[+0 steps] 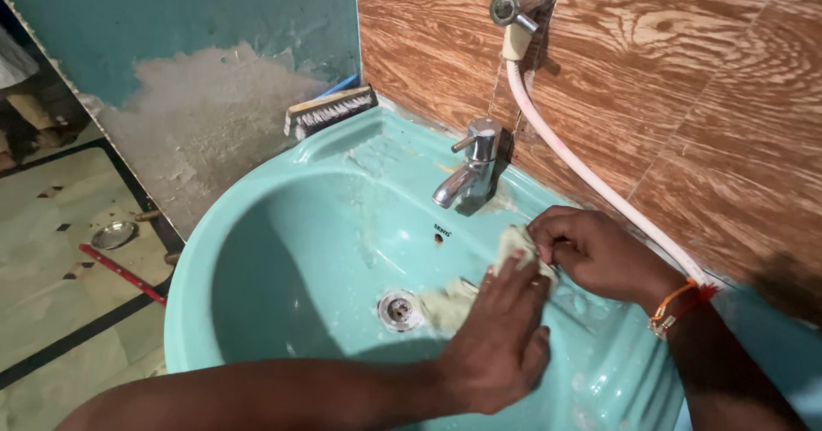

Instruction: The person cleans a bathroom sink by scrubbing the basin and the faucet with a cloth while water is running.

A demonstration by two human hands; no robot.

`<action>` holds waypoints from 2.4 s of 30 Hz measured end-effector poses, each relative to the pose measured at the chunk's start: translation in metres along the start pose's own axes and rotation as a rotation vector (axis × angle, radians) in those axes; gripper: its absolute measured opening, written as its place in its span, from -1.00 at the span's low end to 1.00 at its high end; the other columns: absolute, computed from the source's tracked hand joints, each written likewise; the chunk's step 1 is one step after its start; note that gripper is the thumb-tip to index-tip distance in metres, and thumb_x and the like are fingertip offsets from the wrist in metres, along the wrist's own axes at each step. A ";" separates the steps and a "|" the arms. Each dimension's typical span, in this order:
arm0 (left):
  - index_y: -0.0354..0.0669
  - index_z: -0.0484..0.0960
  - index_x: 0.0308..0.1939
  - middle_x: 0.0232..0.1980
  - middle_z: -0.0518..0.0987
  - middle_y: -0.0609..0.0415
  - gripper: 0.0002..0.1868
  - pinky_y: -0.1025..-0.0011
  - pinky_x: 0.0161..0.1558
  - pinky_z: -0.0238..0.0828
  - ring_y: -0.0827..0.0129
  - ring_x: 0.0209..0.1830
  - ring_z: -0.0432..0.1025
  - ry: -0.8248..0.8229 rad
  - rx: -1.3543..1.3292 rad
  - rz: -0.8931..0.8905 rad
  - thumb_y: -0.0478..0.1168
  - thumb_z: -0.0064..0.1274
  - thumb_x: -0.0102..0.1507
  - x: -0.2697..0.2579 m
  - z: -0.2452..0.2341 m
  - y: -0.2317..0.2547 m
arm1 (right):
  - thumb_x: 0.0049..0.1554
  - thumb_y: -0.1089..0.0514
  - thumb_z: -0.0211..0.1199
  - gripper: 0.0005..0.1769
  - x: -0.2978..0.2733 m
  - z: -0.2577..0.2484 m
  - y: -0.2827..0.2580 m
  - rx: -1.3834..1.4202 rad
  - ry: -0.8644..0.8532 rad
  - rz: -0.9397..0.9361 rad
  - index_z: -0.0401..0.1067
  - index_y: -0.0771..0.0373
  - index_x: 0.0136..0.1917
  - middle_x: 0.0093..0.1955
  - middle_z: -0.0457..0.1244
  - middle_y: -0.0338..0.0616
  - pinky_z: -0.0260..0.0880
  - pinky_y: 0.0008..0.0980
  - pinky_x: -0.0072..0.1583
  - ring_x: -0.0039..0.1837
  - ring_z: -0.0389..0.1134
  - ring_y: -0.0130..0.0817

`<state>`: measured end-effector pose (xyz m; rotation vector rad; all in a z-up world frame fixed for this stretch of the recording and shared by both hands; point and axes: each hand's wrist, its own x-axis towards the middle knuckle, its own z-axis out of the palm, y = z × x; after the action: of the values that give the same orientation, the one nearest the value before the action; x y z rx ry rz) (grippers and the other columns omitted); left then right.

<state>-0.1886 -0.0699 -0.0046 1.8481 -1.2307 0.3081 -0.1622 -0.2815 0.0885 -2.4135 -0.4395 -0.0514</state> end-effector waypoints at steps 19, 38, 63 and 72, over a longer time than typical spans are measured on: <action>-0.24 0.46 0.28 0.35 0.47 -0.18 -0.56 -0.06 0.55 0.02 0.03 0.43 0.29 -0.222 0.210 0.255 -0.13 -0.17 0.38 0.037 -0.020 -0.013 | 0.06 0.41 0.07 -0.66 -0.007 0.000 -0.015 -0.120 0.334 -0.045 0.55 0.27 0.05 0.05 0.43 -0.07 0.48 -0.32 0.11 0.08 0.50 -0.23; -0.20 0.69 -0.18 -0.17 0.72 -0.06 -0.79 0.24 -0.02 0.53 0.12 -0.11 0.63 -0.374 -0.057 -0.059 -0.34 0.01 0.14 0.055 -0.108 -0.057 | 0.03 -0.20 0.51 -0.08 -0.012 0.045 -0.052 -0.712 -0.101 0.000 0.23 0.16 0.50 0.53 0.02 0.41 0.16 0.01 0.41 0.54 0.03 0.27; -0.17 0.39 0.08 -0.26 0.46 0.24 -0.56 0.56 -0.16 0.39 0.61 -0.23 0.38 -0.140 -0.904 -0.163 -0.50 0.21 0.21 0.071 -0.110 -0.045 | 0.05 0.17 0.44 -0.72 -0.037 0.011 -0.100 -0.063 0.533 0.184 0.46 0.29 -0.02 -0.10 0.44 -0.14 0.47 -0.40 -0.03 0.01 0.47 -0.45; -0.26 0.45 0.17 -0.16 0.39 0.21 -0.53 0.50 -0.03 0.43 0.57 -0.16 0.37 -0.077 -0.717 -0.107 -0.49 0.22 0.22 0.071 -0.103 -0.061 | 0.18 0.26 0.28 -0.80 -0.063 -0.032 -0.112 -0.303 0.723 0.244 0.50 0.30 0.09 -0.02 0.42 0.00 0.45 -0.22 0.06 0.00 0.47 -0.24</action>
<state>-0.0778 -0.0267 0.0677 1.2966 -1.0943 -0.2456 -0.2558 -0.2402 0.1725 -2.5031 0.2099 -0.9009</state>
